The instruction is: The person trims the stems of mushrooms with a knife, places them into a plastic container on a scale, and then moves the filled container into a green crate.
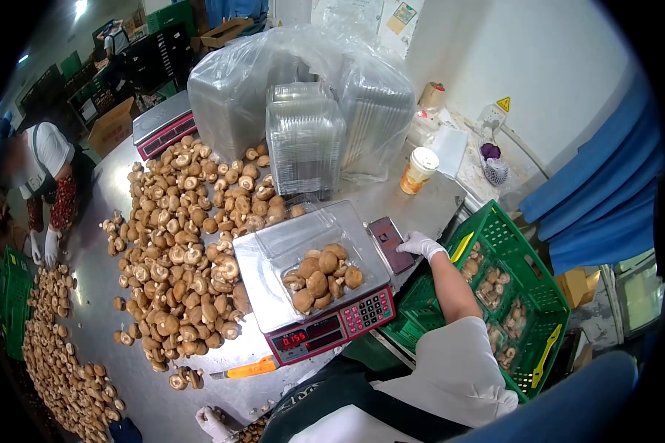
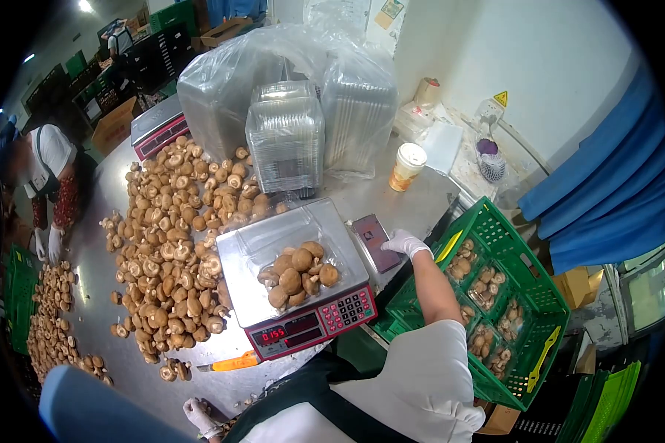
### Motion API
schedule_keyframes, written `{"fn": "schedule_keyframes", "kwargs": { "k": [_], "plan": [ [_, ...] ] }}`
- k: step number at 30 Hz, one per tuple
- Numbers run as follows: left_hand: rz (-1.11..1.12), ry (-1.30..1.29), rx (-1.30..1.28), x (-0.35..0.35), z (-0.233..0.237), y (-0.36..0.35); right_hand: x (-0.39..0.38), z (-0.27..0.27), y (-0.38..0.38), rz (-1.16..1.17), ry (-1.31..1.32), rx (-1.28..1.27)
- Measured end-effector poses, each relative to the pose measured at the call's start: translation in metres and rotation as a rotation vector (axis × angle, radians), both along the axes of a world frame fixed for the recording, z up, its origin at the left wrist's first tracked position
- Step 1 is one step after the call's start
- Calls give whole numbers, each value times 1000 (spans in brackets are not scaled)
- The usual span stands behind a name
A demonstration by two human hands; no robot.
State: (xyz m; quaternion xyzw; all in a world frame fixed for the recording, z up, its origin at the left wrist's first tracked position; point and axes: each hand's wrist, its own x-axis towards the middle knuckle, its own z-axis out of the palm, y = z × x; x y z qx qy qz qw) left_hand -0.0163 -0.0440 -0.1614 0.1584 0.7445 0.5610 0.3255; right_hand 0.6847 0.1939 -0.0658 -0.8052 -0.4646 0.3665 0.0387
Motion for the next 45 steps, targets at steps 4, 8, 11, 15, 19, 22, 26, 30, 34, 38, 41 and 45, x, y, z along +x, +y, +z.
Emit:
{"fn": "schedule_keyframes", "kwargs": {
  "k": [4,8,11,15,19,22,26,30,34,38,41,45],
  "plan": [
    [8,36,2,0,-1,-4,-5,5,0,-9,-18,-10],
    [22,42,-9,6,7,-3,-22,15,-1,21,-120,-34],
    [35,46,-12,4,4,-2,-29,12,-1,54,-202,-23],
    [22,17,25,3,2,-3,-37,18,-2,36,-274,-7],
    [4,21,49,-2,-5,-6,-15,13,-1,2,-86,-1],
    [34,-2,56,4,2,-3,2,-2,0,-42,-12,9],
    [40,11,19,4,4,-2,13,-14,0,-184,126,61],
    [33,11,5,7,8,-1,18,-20,2,-188,162,93],
    [50,17,6,11,13,0,13,-13,2,-203,176,92],
    [30,30,7,7,9,-2,9,-14,2,-204,97,86],
    [24,14,11,7,8,-3,13,-15,5,-187,47,90],
    [79,-79,118,16,11,0,15,-11,9,-387,29,456]
  ]
}}
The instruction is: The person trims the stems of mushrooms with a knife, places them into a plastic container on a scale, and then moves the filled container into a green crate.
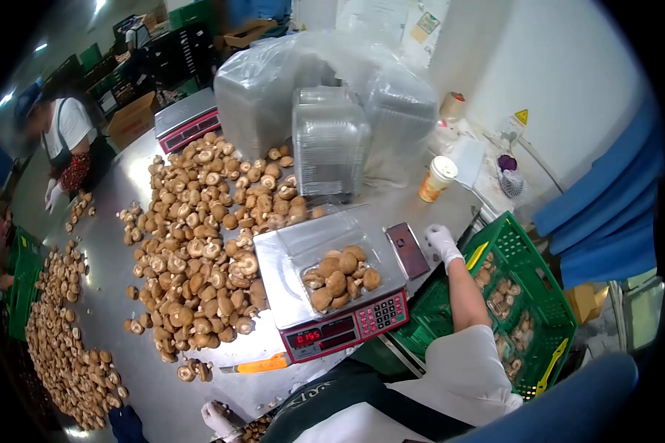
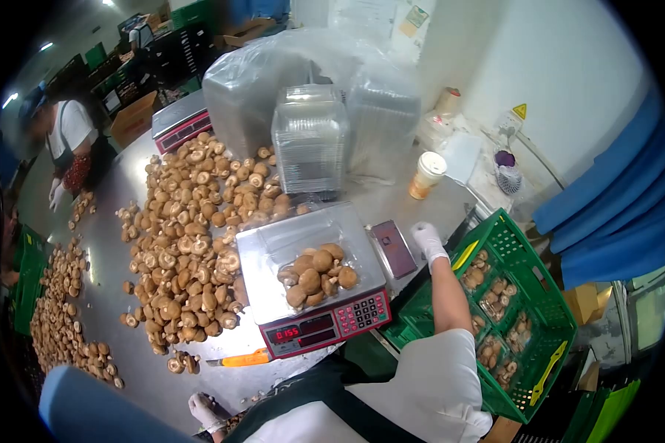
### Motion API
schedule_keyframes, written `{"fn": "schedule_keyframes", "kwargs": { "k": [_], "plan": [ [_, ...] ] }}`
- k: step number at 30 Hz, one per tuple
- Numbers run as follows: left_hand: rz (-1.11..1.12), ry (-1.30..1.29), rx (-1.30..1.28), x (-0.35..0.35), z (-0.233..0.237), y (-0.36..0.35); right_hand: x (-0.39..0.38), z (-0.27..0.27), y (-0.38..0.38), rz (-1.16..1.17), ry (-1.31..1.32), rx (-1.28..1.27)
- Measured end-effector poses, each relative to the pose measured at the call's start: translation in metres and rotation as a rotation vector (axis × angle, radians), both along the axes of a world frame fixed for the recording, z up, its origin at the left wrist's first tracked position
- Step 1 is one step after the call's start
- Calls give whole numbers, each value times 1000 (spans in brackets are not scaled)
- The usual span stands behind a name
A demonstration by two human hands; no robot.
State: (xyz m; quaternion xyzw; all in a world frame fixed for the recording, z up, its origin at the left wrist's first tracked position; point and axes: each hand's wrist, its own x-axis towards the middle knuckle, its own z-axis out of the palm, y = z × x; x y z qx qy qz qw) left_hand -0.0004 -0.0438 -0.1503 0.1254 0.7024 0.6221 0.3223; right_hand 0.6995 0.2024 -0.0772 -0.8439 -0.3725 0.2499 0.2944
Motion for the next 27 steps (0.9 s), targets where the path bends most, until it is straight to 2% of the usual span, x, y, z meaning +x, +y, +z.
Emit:
{"fn": "schedule_keyframes", "kwargs": {
  "k": [1,3,4,5,6,7,8,9,10,11,12,14,15,16,17,18,19,20,21,23,24,25,26,27],
  "plan": [
    [18,4,0,5,14,3,10,-13,5,52,-87,213],
    [4,-297,-46,16,48,10,-14,22,3,62,5,448],
    [47,-305,-56,15,45,12,-34,47,-2,87,4,524],
    [81,-328,-84,26,61,18,-58,72,-7,121,12,598],
    [48,-368,-83,29,69,20,-85,97,-13,148,15,660],
    [-51,-532,-92,18,66,19,-114,118,-19,182,32,721],
    [-41,-484,3,0,29,11,-143,135,-26,224,71,778],
    [61,-330,-16,45,109,36,-169,150,-35,263,115,838],
    [-31,-406,89,33,97,30,-193,165,-46,402,53,837],
    [13,-307,30,36,105,36,-216,177,-57,533,-14,843],
    [-13,-232,75,25,86,34,-241,188,-67,735,-22,868],
    [-39,-41,-17,14,86,41,-299,198,-77,1131,7,898],
    [-79,46,-87,10,90,45,-327,200,-81,1325,48,898],
    [-67,113,-109,10,95,52,-353,190,-85,1421,127,814],
    [-97,200,3,6,81,57,-378,172,-87,1511,202,724],
    [-109,93,0,8,90,64,-401,151,-87,1535,215,689],
    [-189,352,-69,-6,63,66,-422,131,-85,1556,222,654],
    [-224,536,-87,-7,65,70,-440,115,-83,1557,225,663],
    [-259,717,-104,-6,70,77,-457,101,-80,1593,158,608],
    [-352,786,-180,-8,79,83,-487,84,-74,1626,87,552],
    [-353,896,-130,-11,75,87,-503,81,-67,1610,-23,495],
    [-390,881,-175,-13,71,88,-517,75,-61,1588,-132,439],
    [-432,906,-189,-10,77,92,-530,64,-54,1583,-134,442],
    [-475,930,-203,-7,83,95,-542,53,-47,1556,-315,436]
  ]
}}
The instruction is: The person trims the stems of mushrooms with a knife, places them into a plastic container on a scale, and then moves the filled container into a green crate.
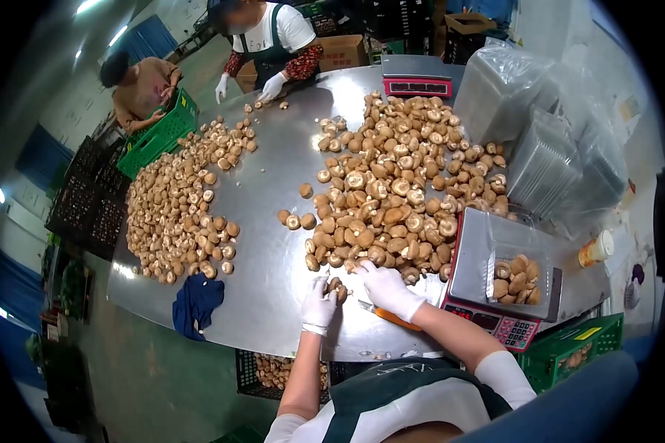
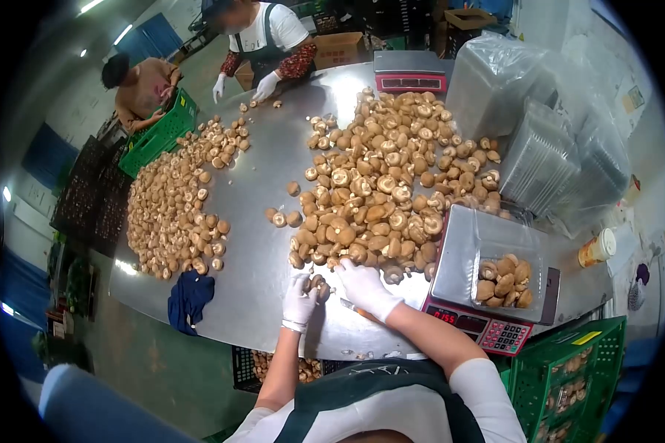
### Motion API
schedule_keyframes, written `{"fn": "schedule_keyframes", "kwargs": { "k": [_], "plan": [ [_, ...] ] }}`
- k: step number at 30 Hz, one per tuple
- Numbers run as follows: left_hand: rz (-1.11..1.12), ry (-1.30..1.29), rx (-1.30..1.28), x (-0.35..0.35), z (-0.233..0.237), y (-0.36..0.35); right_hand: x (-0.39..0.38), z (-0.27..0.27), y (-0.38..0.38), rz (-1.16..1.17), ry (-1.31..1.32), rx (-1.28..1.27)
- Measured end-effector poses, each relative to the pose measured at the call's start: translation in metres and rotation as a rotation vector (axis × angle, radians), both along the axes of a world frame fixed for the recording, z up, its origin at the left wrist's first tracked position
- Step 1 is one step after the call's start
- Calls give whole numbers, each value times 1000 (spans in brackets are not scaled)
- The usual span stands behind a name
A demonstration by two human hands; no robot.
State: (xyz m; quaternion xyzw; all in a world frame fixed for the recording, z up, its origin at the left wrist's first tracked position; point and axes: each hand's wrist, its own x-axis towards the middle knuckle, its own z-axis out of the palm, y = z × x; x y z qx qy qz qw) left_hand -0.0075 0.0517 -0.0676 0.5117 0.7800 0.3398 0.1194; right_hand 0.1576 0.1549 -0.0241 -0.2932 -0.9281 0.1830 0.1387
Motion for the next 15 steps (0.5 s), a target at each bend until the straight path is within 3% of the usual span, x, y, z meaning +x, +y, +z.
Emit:
{"fn": "schedule_keyframes", "kwargs": {
  "k": [2,6,8,10,12,13,14,15],
  "plan": [
    [-17,104,-120,4,-2,4,-13,-15,12,-53,-112,114],
    [0,-94,-134,-8,-32,10,-16,-21,26,15,-234,160],
    [32,-221,-101,-16,-51,9,-4,-14,25,-28,88,-2],
    [115,-627,194,-17,-67,10,6,-10,17,-75,221,-8],
    [106,-647,207,-13,-53,13,17,-2,6,-249,577,-1003],
    [156,-615,184,-10,-48,14,26,2,4,-304,584,-1240],
    [203,-581,159,-7,-42,16,34,5,1,-318,587,-1239],
    [230,-616,220,-4,-35,18,42,7,-3,-354,700,-1436]
  ]
}}
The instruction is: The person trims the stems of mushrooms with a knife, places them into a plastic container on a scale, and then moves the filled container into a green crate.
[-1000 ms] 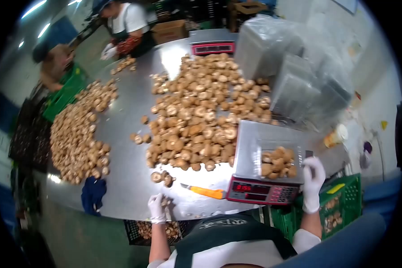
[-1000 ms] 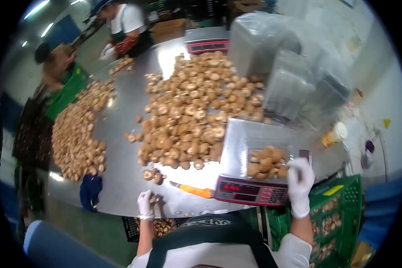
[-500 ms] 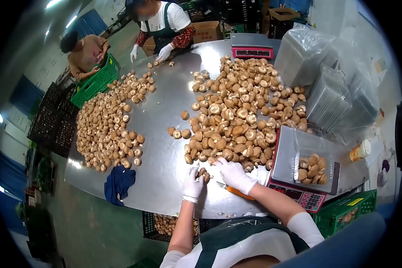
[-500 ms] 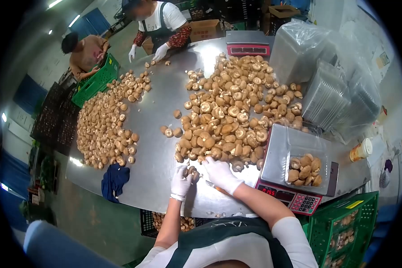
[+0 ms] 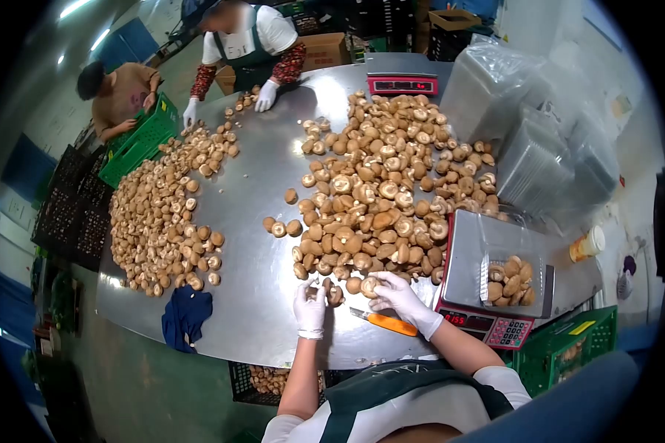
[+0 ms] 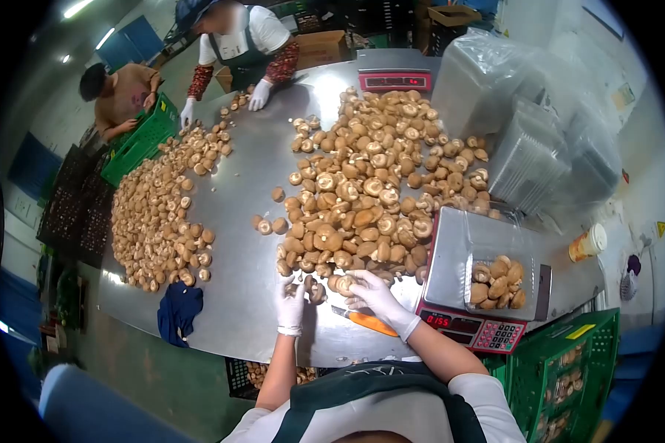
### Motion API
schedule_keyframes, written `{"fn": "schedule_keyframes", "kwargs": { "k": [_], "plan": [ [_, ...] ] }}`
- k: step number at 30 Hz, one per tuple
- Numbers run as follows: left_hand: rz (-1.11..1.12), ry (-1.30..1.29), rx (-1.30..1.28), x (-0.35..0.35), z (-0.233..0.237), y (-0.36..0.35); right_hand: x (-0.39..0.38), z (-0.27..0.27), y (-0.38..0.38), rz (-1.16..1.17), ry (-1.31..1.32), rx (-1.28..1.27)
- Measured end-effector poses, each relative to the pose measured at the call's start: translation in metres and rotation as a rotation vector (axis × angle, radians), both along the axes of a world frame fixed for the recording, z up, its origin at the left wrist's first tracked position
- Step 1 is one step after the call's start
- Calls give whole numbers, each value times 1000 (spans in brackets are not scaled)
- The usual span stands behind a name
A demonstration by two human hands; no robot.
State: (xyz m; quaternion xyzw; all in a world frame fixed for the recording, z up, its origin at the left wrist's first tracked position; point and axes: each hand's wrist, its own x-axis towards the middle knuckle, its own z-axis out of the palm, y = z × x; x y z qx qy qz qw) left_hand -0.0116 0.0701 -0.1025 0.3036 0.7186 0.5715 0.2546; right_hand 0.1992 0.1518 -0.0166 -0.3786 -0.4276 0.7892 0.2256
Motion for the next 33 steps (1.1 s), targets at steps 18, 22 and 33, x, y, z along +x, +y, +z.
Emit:
{"fn": "schedule_keyframes", "kwargs": {
  "k": [18,22,33],
  "plan": [
    [-563,-1043,21,62,89,-71,34,-16,-52,99,-278,782],
    [-246,-1542,257,43,70,-110,34,-50,-62,385,-803,1392],
    [-11,-926,213,74,74,-147,19,20,-84,588,-274,861]
  ]
}}
